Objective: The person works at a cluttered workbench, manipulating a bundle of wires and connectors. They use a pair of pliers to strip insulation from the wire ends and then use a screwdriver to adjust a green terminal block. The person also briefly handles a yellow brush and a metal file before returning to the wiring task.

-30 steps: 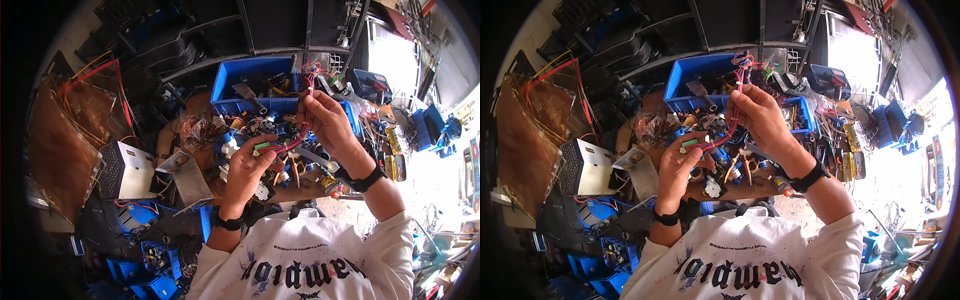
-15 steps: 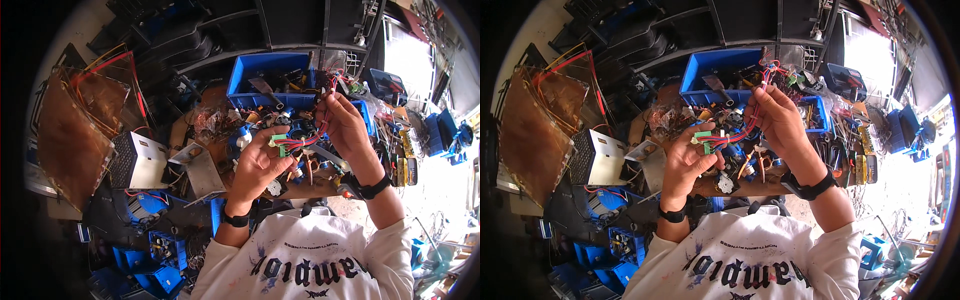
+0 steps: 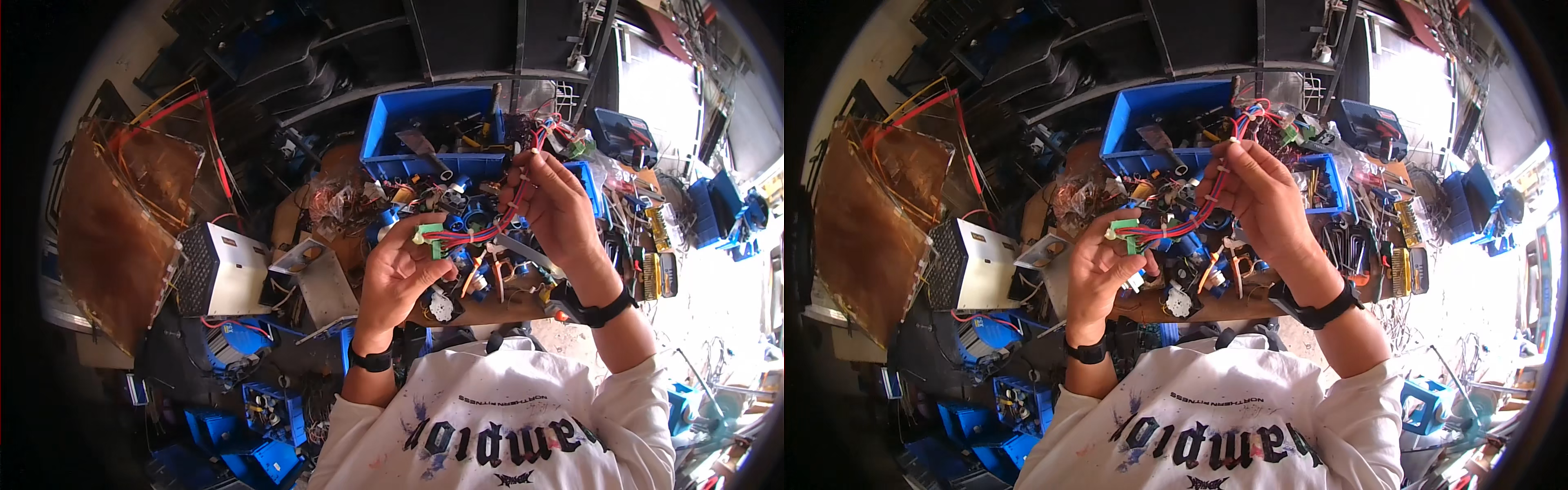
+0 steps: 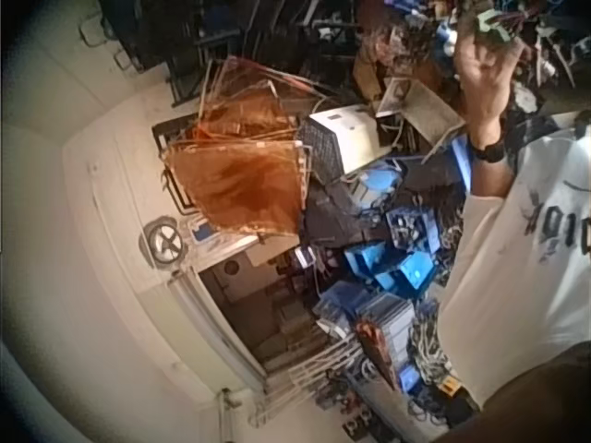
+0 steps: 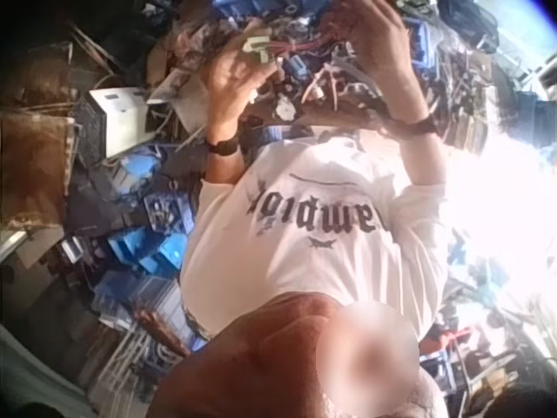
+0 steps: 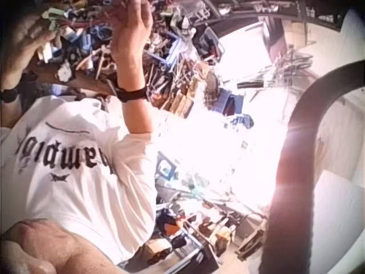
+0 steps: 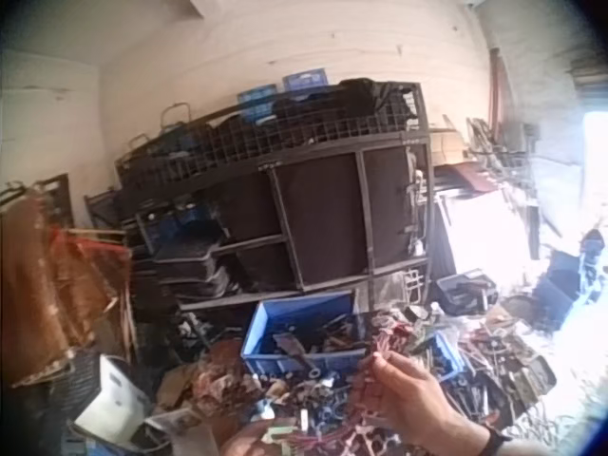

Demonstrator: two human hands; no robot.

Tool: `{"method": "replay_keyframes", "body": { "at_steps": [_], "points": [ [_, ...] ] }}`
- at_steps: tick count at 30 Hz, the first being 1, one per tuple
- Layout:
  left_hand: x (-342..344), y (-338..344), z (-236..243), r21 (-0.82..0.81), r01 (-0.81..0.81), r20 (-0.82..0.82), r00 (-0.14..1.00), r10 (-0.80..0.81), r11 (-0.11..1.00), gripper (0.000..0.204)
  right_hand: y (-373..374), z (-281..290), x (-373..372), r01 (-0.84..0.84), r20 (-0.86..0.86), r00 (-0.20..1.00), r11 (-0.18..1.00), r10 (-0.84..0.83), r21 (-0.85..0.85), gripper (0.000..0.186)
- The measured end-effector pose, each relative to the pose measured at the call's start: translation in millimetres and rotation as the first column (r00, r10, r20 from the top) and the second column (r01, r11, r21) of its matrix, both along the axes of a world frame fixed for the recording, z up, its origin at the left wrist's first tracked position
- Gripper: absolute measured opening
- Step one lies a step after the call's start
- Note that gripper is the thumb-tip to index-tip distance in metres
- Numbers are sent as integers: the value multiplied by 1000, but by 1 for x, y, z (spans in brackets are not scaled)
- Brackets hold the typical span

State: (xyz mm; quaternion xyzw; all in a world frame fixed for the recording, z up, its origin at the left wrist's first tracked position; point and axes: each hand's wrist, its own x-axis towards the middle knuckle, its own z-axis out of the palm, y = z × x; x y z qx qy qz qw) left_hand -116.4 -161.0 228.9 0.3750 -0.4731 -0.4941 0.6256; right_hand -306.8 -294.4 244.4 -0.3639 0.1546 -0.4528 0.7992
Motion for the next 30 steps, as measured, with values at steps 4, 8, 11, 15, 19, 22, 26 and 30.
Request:
{"method": "replay_keyframes", "body": {
  "at_steps": [4,8,11,15,19,22,26,30],
  "points": [
    [5,-7,-15,-52,62,152,987,-53,997,64,2,0,3,79,-136,985,982,-103,-174,20],
    [23,-12,-22,0,-76,302,951,72,997,75,0,-11,4,90,-267,938,900,-221,-427,18],
    [26,-20,-1,7,-108,240,965,103,994,64,4,-15,3,40,-398,855,808,-332,-588,12],
    [19,-45,18,56,-9,203,979,-2,998,60,8,-17,3,-110,-489,745,639,-453,-761,10],
    [28,-78,18,209,299,-10,953,-304,931,73,16,-19,7,-223,-401,770,380,-497,-898,20],
    [33,-97,10,257,467,-157,884,-440,846,66,22,-19,7,-338,-467,758,338,-455,-879,24],
    [26,-105,27,250,535,-183,844,-504,807,46,21,-17,4,-396,-470,760,254,-449,-883,24],
    [32,-104,35,222,475,-127,880,-458,852,39,18,-16,1,-413,-472,732,231,-491,-881,20]
  ]
}}
